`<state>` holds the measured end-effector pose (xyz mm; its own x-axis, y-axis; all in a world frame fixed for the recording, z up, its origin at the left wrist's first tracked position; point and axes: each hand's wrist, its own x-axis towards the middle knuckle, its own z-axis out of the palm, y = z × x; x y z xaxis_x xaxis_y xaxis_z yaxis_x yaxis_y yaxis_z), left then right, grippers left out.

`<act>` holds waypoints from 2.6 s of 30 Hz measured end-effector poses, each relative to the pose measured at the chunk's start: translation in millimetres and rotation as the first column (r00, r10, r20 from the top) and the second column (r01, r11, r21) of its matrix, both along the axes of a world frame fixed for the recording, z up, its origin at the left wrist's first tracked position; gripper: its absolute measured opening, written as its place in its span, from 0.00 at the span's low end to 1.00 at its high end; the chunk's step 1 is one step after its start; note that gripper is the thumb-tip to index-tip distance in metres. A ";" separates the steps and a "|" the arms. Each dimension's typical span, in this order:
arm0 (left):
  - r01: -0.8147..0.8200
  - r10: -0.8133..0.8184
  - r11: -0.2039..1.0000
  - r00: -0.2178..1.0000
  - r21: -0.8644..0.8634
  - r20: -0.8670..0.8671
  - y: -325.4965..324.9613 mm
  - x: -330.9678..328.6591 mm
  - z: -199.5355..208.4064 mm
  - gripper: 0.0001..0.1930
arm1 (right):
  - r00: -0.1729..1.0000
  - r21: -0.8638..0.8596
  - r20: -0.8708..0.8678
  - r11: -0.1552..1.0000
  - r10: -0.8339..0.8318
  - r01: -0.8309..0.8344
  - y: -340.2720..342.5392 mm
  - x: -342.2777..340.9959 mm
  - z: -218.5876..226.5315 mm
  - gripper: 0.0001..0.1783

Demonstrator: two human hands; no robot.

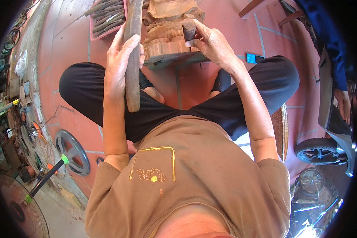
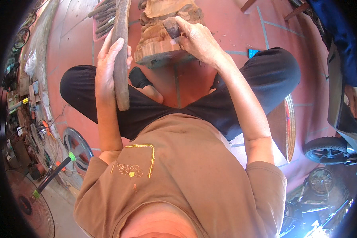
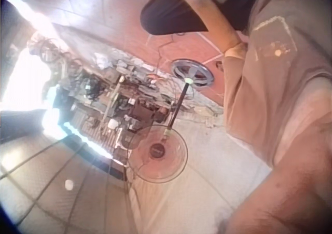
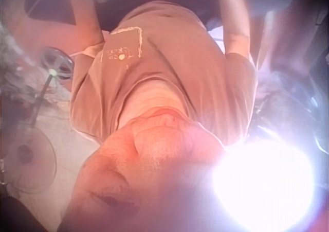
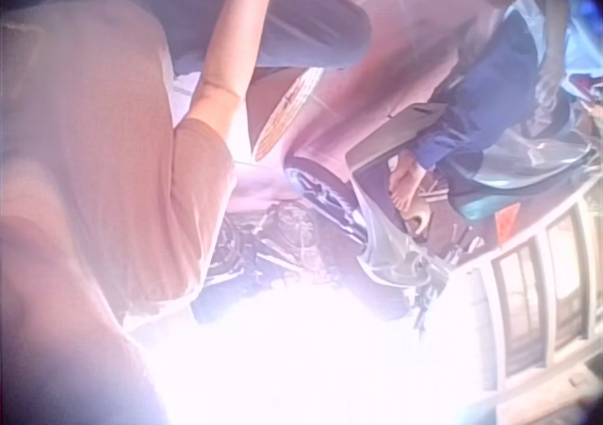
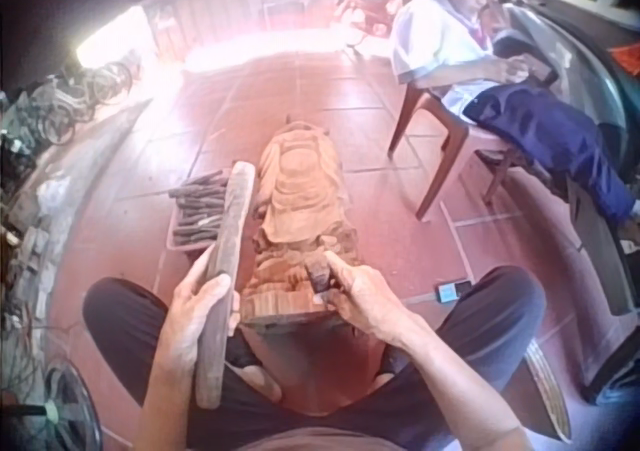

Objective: The person carves a wooden sculpture using a chisel and mallet. They hold the chisel against the wood and strike it repeatedly with the mallet to shape the piece.

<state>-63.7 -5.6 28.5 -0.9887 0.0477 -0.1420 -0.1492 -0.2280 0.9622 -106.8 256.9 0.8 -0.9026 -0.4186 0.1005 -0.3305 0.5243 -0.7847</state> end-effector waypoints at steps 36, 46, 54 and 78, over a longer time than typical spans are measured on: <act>-0.101 0.092 0.994 0.979 -0.040 -0.182 43.4 63.9 -6.5 0.40 | 0.971 0.062 -0.127 0.978 0.204 -0.197 -0.7 -16.7 -6.3 0.22; -0.105 0.089 0.992 0.976 -0.072 -0.200 36.2 56.9 4.6 0.39 | 0.985 -0.036 0.073 0.988 0.154 -0.152 0.6 -15.1 -4.1 0.25; -0.101 0.089 0.993 0.980 -0.063 -0.176 37.9 60.8 -0.6 0.40 | 0.985 -0.047 -0.057 0.985 0.160 -0.163 1.6 -15.5 -11.8 0.25; -0.100 0.032 0.932 0.980 -0.348 -0.197 43.1 72.2 -2.0 0.41 | 0.969 0.050 -0.165 0.983 0.185 -0.179 0.2 -15.5 -11.7 0.21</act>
